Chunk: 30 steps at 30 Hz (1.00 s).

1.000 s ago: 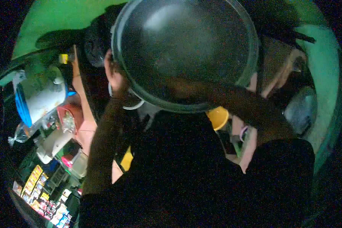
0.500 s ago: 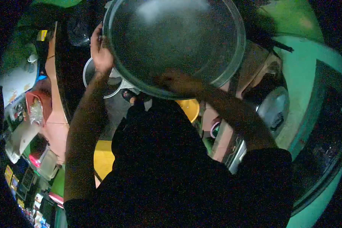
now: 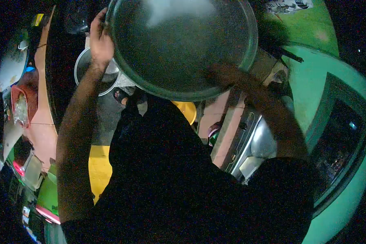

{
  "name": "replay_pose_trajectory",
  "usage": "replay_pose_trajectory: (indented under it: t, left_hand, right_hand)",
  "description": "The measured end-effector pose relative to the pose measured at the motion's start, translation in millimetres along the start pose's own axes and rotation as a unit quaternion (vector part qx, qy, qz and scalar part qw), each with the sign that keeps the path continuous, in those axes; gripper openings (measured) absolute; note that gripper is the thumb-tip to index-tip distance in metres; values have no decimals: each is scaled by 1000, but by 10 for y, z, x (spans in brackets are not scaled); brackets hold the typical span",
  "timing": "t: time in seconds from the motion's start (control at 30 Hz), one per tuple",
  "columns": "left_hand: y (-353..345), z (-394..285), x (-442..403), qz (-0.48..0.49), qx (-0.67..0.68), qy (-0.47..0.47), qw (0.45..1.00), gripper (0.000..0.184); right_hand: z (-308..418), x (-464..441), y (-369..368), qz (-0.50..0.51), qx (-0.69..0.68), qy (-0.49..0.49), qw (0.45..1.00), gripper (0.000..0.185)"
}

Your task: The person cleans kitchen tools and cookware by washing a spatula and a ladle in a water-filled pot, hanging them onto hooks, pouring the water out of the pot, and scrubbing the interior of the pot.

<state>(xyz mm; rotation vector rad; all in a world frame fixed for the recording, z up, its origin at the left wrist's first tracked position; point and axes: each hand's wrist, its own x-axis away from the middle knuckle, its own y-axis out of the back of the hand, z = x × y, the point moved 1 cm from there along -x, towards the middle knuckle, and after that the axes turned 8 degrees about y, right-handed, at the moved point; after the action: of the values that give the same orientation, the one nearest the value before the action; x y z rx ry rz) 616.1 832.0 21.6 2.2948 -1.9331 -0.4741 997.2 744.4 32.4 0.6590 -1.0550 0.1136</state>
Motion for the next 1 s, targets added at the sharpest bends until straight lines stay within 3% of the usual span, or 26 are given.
replay_pose_trajectory:
  t: [0.03,0.07,0.13,0.2,0.23,0.27,0.33,0.37,0.47,0.53,0.57,0.6,0.67,0.7,0.73,0.83,0.87,0.93,1.0]
  left_hand:
    - [4,22,-27,5,13,-27,1000,34]
    - [35,35,-40,2,-75,-39,996,34]
    - [37,60,-42,-1,-54,-15,998,34]
    - [22,45,-39,3,-30,9,1000,34]
    - [33,11,-20,0,-25,15,1000,35]
    - [19,-19,-25,-2,-20,20,1000,35]
    - [9,49,-64,13,-1,44,999,35]
    - [18,105,-61,26,14,73,997,35]
    - [28,140,-37,20,20,35,999,35]
    - [32,207,-77,25,38,4,999,36]
    - [47,185,-66,30,27,34,999,36]
    - [48,154,-34,18,-33,4,999,36]
    - [40,161,-58,0,-93,-34,995,35]
    - [26,243,-39,7,-26,-21,999,35]
    - [21,284,-70,11,41,-10,999,35]
    - [14,53,-27,2,-5,24,1000,35]
    - [30,53,-38,9,3,24,1000,35]
    - [30,-6,-5,12,-7,28,1000,35]
    - [45,-20,-27,9,-54,14,998,36]
  right_hand:
    - [-156,66,-59,21,74,2,997,24]
    - [-223,145,-77,6,108,-15,994,25]
    - [-327,259,-82,-28,178,-48,982,28]
    - [132,434,167,-86,2,-32,996,30]
    - [571,419,279,-142,-161,-7,977,28]
    - [1010,404,392,-190,-318,27,929,27]
    - [1462,137,530,-276,-457,73,842,27]
    - [1523,34,517,-279,-458,71,841,27]
    - [1469,-73,445,-370,-403,133,826,26]
    - [1114,262,355,-287,-244,174,910,23]
    - [879,451,327,-227,-181,118,950,21]
    - [442,623,235,-210,-193,45,957,19]
    - [-134,854,142,-204,-247,-73,944,17]
    - [-275,908,142,-220,-290,-118,924,17]
    - [-66,917,413,-133,-224,-100,960,17]
    - [745,539,320,-171,-200,-26,964,19]
    - [912,465,368,-204,-77,55,974,20]
    - [428,535,124,-207,-64,69,974,20]
    - [132,787,645,-156,32,7,987,16]
